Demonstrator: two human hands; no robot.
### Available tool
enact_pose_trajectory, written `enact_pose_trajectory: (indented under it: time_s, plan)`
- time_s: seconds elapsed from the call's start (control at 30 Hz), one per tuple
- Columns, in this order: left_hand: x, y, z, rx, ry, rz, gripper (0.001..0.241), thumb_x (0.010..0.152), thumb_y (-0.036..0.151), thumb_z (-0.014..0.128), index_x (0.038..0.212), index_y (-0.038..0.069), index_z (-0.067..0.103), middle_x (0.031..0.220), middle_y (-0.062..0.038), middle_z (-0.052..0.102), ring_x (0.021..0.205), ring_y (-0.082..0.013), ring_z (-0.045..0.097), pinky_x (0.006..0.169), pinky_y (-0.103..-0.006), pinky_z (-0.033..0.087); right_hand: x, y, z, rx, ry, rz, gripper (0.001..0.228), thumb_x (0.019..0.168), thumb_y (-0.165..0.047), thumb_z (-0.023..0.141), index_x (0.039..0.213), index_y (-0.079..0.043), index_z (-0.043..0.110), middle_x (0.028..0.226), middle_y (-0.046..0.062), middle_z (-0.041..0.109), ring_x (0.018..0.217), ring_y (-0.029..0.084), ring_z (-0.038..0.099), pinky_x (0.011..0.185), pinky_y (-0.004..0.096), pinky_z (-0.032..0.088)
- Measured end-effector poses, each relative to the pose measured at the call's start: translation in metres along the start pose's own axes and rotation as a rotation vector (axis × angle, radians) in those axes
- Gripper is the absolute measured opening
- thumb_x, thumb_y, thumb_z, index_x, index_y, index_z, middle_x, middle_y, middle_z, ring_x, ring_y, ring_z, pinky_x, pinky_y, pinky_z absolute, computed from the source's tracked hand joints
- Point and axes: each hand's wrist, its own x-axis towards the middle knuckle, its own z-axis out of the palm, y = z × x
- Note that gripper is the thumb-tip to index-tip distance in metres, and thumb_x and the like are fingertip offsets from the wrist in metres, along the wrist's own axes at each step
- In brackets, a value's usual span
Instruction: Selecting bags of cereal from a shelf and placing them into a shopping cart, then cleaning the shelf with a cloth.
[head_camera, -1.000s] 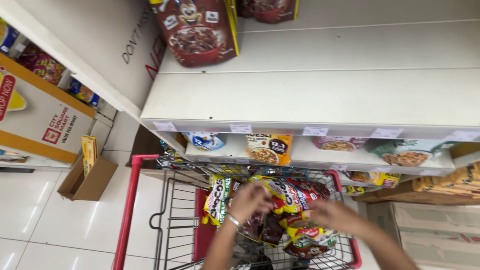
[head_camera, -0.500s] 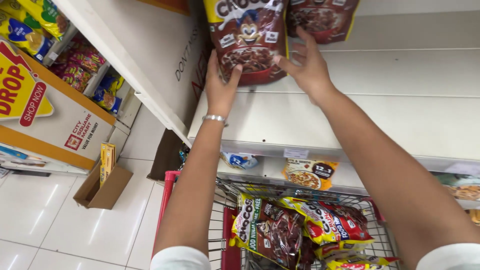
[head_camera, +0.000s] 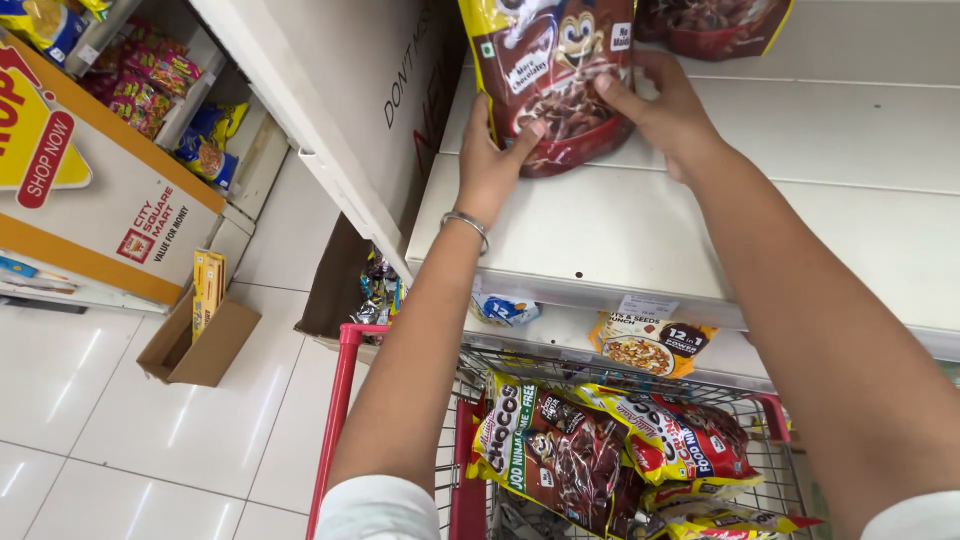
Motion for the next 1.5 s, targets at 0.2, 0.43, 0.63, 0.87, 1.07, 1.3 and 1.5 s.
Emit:
enact_pose_trajectory:
  time_s: [0.2, 0.43, 0.63, 0.87, 1.07, 1.3, 1.5]
  plan:
    - [-0.038, 0.037, 0.006, -0.425, -0.077, -0.219, 0.063, 0.088, 0.019, 0.077, 0.141, 0.004, 0.046, 0.123, -0.010, 0.069, 0.109, -0.0170, 0.067, 0.096, -0.0339, 0.056, -0.047, -0.046, -0.007, 0.339, -0.088, 0.138, 0.091, 0.080, -0.044, 0.083, 0.146, -0.006, 0.033, 0.131, 0.021, 0.061, 0.125, 0.027, 0.061, 0.108, 0.040, 0.049]
    - [-0.141, 0.122, 0.013, -0.456, -0.115, -0.288, 0.059, 0.090, 0.011, 0.080, 0.139, 0.004, 0.049, 0.129, -0.009, 0.066, 0.115, -0.0151, 0.064, 0.101, -0.0340, 0.055, -0.147, -0.024, -0.076, 0.289, -0.136, 0.039, 0.082, 0.086, -0.033, 0.083, 0.149, 0.000, 0.042, 0.138, 0.015, 0.059, 0.132, 0.024, 0.056, 0.113, 0.036, 0.045]
    - [-0.242, 0.167, 0.039, -0.669, -0.289, -0.491, 0.073, 0.086, 0.006, 0.078, 0.148, 0.008, 0.039, 0.129, -0.008, 0.064, 0.119, -0.0170, 0.063, 0.101, -0.0360, 0.055, -0.289, 0.003, -0.153, 0.096, -0.029, 0.159, 0.078, 0.079, -0.017, 0.082, 0.147, -0.004, 0.045, 0.130, 0.011, 0.059, 0.120, 0.021, 0.057, 0.104, 0.036, 0.048]
    - [-0.366, 0.158, 0.098, -0.748, -0.442, -0.706, 0.075, 0.089, 0.005, 0.077, 0.152, 0.007, 0.037, 0.135, -0.009, 0.064, 0.122, -0.0153, 0.063, 0.107, -0.0343, 0.052, -0.423, 0.081, -0.197, 0.122, -0.029, 0.372, 0.080, 0.071, -0.015, 0.084, 0.140, -0.004, 0.045, 0.125, 0.011, 0.063, 0.116, 0.020, 0.060, 0.100, 0.035, 0.048]
    - [-0.457, 0.120, 0.146, -0.653, -0.342, -0.914, 0.063, 0.087, 0.007, 0.077, 0.143, 0.006, 0.048, 0.130, -0.007, 0.067, 0.118, -0.0142, 0.064, 0.101, -0.0330, 0.053, -0.513, 0.182, -0.204, -0.080, -0.061, 0.493, 0.093, 0.064, -0.028, 0.091, 0.139, -0.001, 0.043, 0.123, 0.015, 0.067, 0.117, 0.023, 0.062, 0.102, 0.037, 0.047]
    - [-0.551, 0.058, 0.167, -0.246, -0.328, -0.983, 0.058, 0.080, 0.009, 0.085, 0.133, 0.005, 0.059, 0.124, -0.007, 0.070, 0.112, -0.0147, 0.064, 0.097, -0.0322, 0.054, -0.572, 0.269, -0.191, -0.278, -0.199, 0.552, 0.105, 0.058, -0.037, 0.097, 0.137, 0.000, 0.039, 0.124, 0.019, 0.066, 0.120, 0.028, 0.064, 0.103, 0.039, 0.050]
    - [-0.616, -0.007, 0.185, 0.056, -0.404, -0.968, 0.063, 0.074, 0.013, 0.085, 0.132, 0.007, 0.062, 0.120, -0.008, 0.075, 0.110, -0.0203, 0.071, 0.096, -0.0337, 0.054, -0.578, 0.300, -0.174, -0.318, -0.361, 0.503, 0.104, 0.059, -0.031, 0.095, 0.140, -0.002, 0.037, 0.129, 0.020, 0.064, 0.123, 0.031, 0.063, 0.102, 0.039, 0.051]
